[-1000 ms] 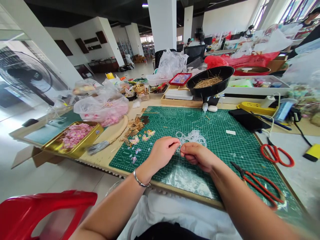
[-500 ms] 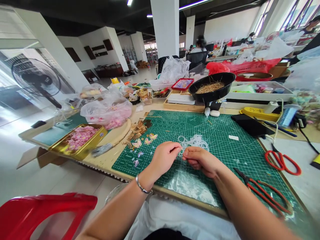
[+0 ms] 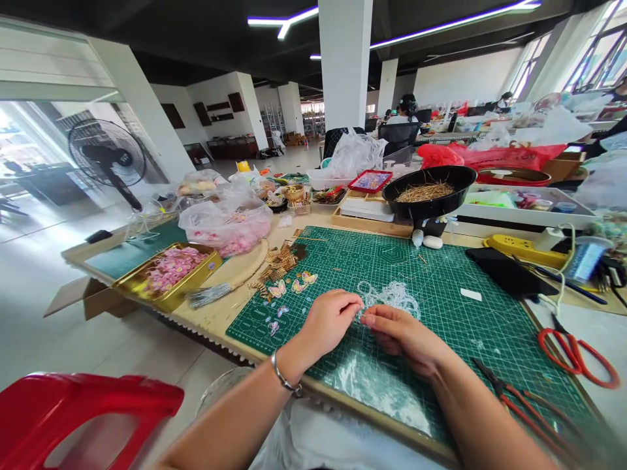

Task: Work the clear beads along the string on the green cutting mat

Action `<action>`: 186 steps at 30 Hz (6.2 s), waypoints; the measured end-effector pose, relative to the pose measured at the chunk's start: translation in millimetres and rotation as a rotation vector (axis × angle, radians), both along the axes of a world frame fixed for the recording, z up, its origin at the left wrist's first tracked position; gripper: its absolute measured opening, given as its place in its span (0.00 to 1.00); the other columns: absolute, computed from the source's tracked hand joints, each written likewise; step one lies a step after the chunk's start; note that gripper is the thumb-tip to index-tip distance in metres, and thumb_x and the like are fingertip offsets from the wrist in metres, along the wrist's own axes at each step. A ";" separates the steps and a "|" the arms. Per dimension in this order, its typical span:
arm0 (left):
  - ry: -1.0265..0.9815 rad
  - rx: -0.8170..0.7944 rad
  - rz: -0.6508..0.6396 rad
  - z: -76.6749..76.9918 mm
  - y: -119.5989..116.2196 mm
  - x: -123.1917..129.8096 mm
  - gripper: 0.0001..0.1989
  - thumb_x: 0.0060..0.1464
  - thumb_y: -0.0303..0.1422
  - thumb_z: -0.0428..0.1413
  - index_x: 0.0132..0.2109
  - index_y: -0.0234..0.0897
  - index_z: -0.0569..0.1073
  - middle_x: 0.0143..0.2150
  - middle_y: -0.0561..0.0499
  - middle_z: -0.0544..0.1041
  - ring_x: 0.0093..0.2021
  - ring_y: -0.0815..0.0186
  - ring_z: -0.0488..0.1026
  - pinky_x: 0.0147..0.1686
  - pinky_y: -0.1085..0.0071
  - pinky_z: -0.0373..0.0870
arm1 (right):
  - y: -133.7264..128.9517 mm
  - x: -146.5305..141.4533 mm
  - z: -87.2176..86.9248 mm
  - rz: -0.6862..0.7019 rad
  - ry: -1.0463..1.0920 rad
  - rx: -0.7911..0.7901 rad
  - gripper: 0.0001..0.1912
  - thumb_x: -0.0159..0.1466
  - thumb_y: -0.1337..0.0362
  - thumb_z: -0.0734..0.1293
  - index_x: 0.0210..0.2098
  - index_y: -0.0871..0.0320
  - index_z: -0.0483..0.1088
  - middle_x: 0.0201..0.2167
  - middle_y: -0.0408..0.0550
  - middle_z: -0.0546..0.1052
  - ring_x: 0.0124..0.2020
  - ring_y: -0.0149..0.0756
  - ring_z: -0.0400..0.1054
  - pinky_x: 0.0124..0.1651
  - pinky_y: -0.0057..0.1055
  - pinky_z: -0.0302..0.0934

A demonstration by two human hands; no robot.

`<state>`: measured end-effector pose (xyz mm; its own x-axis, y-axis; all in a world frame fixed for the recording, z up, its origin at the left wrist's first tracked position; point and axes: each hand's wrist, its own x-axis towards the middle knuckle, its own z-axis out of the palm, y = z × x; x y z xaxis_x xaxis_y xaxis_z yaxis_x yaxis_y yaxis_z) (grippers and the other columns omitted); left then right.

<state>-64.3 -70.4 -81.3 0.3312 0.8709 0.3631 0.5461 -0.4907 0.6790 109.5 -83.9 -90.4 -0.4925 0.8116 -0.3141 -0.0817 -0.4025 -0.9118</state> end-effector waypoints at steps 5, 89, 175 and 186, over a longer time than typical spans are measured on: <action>-0.008 0.045 -0.037 0.2 2.1 -1.4 0.07 0.56 0.27 0.52 0.36 0.36 0.76 0.33 0.53 0.76 0.35 0.70 0.70 0.37 0.74 0.64 | 3.0 0.0 -4.4 -0.025 0.128 -0.111 0.16 0.56 0.53 0.68 0.30 0.60 0.65 0.15 0.33 0.51 0.16 0.20 0.36 0.19 0.24 0.28; 0.100 -0.379 0.048 -3.8 21.4 -41.5 0.07 0.50 0.32 0.54 0.33 0.36 0.76 0.27 0.52 0.77 0.27 0.69 0.72 0.30 0.73 0.67 | 8.8 -2.5 -5.0 -0.136 0.067 -0.031 0.08 0.54 0.61 0.64 0.28 0.60 0.65 0.16 0.36 0.56 0.15 0.20 0.41 0.18 0.23 0.30; 0.172 -0.335 -0.273 17.6 139.8 113.0 0.15 0.57 0.39 0.47 0.41 0.34 0.72 0.35 0.48 0.75 0.29 0.71 0.68 0.22 0.77 0.58 | 14.2 1.0 -1.2 -0.838 0.461 -0.056 0.14 0.51 0.57 0.69 0.31 0.58 0.62 0.16 0.31 0.51 0.15 0.20 0.38 0.17 0.22 0.30; -0.408 -0.479 -0.002 -0.8 20.7 36.9 0.12 0.54 0.39 0.53 0.40 0.37 0.74 0.31 0.51 0.73 0.27 0.71 0.66 0.23 0.75 0.59 | 5.9 -5.2 4.6 -0.583 0.335 0.045 0.16 0.48 0.59 0.74 0.26 0.59 0.64 0.14 0.32 0.51 0.15 0.19 0.39 0.17 0.21 0.31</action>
<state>-27.4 -49.7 -82.1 0.2502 0.9677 0.0306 0.1964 -0.0817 0.9771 104.3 -77.9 -85.9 -0.0352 0.9830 -0.1801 -0.5553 -0.1691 -0.8143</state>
